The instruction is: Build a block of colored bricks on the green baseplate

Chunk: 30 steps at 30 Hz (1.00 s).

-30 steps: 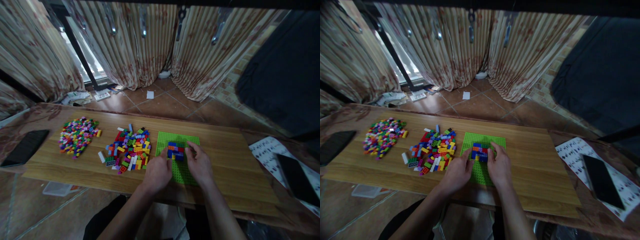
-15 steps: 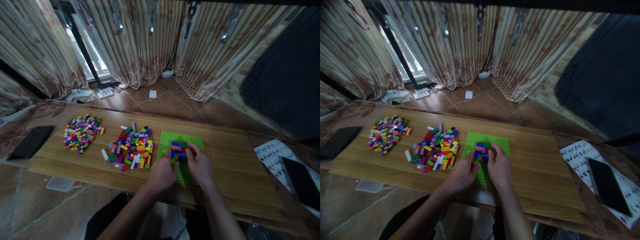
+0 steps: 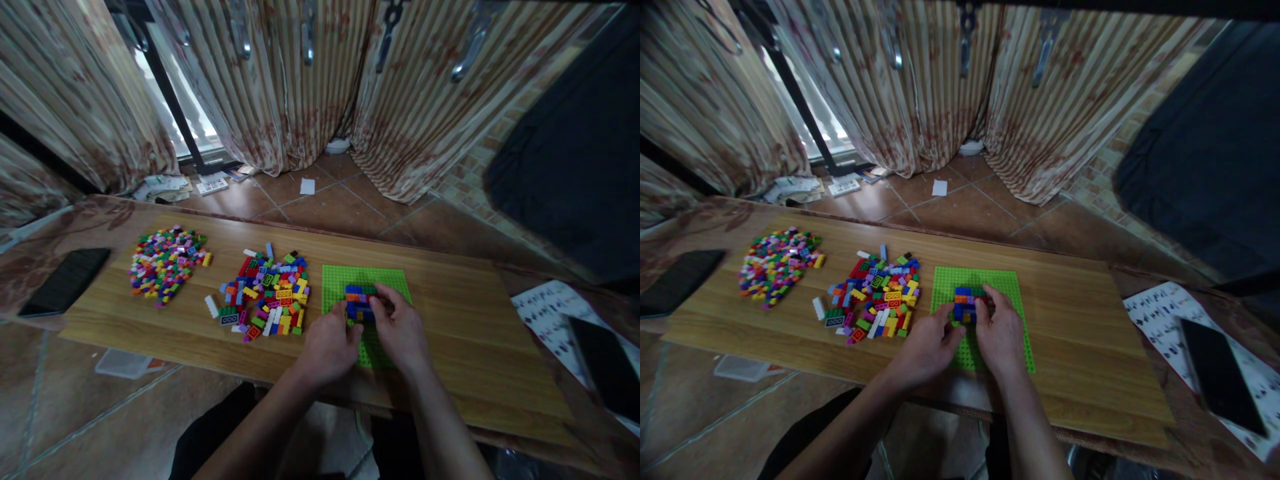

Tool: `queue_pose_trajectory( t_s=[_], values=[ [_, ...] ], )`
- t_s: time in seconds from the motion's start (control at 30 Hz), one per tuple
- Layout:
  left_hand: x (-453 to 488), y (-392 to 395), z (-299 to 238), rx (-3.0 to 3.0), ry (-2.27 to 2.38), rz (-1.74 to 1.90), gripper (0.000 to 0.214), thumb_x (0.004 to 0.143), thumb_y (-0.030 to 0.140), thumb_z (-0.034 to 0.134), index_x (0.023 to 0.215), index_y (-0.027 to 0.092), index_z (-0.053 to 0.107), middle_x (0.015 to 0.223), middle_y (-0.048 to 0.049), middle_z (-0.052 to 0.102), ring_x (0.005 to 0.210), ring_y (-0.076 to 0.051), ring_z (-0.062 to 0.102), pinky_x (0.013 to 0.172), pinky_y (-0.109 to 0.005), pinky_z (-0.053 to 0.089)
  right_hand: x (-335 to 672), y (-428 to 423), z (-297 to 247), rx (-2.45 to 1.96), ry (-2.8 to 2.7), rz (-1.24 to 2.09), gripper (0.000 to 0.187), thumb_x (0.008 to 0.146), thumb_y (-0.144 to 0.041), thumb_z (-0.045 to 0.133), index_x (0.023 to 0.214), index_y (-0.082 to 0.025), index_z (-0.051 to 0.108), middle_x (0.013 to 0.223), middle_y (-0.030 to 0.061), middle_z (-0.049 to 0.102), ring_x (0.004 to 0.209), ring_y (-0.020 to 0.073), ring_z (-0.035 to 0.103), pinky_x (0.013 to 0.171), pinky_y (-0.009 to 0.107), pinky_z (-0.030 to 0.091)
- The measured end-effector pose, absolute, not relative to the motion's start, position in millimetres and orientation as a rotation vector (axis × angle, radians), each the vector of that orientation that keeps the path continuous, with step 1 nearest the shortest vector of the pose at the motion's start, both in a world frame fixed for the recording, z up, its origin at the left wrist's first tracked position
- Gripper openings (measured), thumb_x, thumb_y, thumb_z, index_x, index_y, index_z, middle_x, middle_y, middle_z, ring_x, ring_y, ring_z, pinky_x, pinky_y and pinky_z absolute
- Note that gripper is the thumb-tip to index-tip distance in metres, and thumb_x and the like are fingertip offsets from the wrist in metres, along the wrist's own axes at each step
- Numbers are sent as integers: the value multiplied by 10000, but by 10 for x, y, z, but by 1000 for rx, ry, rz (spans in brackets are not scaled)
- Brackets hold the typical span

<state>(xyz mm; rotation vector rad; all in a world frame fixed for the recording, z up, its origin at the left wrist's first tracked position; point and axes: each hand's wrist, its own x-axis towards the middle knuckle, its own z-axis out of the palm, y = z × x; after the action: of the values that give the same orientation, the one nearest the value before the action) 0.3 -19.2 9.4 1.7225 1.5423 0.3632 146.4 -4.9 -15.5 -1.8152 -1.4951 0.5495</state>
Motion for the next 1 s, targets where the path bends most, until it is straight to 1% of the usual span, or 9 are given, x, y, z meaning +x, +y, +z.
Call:
queue_pose_trajectory(
  t_s=[0.17, 0.27, 0.33, 0.47, 0.6, 0.8, 1.0],
  values=[
    [-30, -143, 114, 1697, 1569, 460, 336, 896, 272, 459, 1176, 161, 606, 937, -106, 727, 834, -220, 682, 753, -307, 502, 1465, -52, -159, -1824, -1577, 502, 477, 853, -425, 504, 1199, -119, 624, 1085, 173, 682, 932, 279, 652, 851, 470, 513],
    [-20, -105, 95, 1693, 1601, 515, 289, 895, 237, 458, 1101, 161, 646, 945, -101, 728, 847, -210, 682, 776, -300, 502, 1466, -59, -153, -1828, -1637, 510, 506, 840, -421, 520, 1229, -107, 603, 1142, 187, 653, 989, 295, 633, 869, 484, 503],
    [0, -79, 78, 1699, 1619, 547, 266, 893, 226, 460, 1051, 164, 664, 932, -96, 728, 828, -202, 680, 761, -292, 498, 1472, -62, -152, -1826, -1645, 529, 512, 827, -401, 530, 1242, -106, 592, 1172, 189, 637, 1031, 302, 620, 882, 486, 497],
    [30, -33, 44, 1690, 1657, 565, 243, 883, 213, 474, 997, 161, 681, 890, -90, 726, 763, -185, 666, 701, -273, 479, 1493, -67, -159, -1803, -1648, 571, 504, 786, -350, 563, 1242, -135, 590, 1188, 165, 630, 1069, 292, 607, 890, 470, 495],
    [26, 3, 20, 1658, 1649, 598, 235, 884, 223, 485, 967, 153, 694, 865, -84, 725, 743, -169, 649, 670, -257, 452, 1500, -69, -165, -1795, -1647, 595, 515, 752, -317, 593, 1232, -129, 593, 1181, 163, 630, 1064, 287, 609, 883, 463, 500],
    [30, 49, 20, 1641, 1661, 621, 245, 897, 256, 493, 871, 132, 703, 802, -69, 707, 668, -140, 599, 616, -241, 399, 1475, -83, -138, -1787, -1643, 577, 494, 739, -314, 626, 1213, -175, 606, 1157, 131, 641, 1056, 274, 615, 908, 456, 490],
    [41, 70, -17, 1607, 1673, 664, 209, 870, 261, 545, 838, 130, 704, 772, -54, 695, 680, -136, 594, 612, -235, 392, 1465, -86, -135, -1792, -1647, 572, 517, 719, -296, 651, 1218, -170, 602, 1171, 136, 634, 1057, 275, 618, 914, 455, 493]
  ],
)
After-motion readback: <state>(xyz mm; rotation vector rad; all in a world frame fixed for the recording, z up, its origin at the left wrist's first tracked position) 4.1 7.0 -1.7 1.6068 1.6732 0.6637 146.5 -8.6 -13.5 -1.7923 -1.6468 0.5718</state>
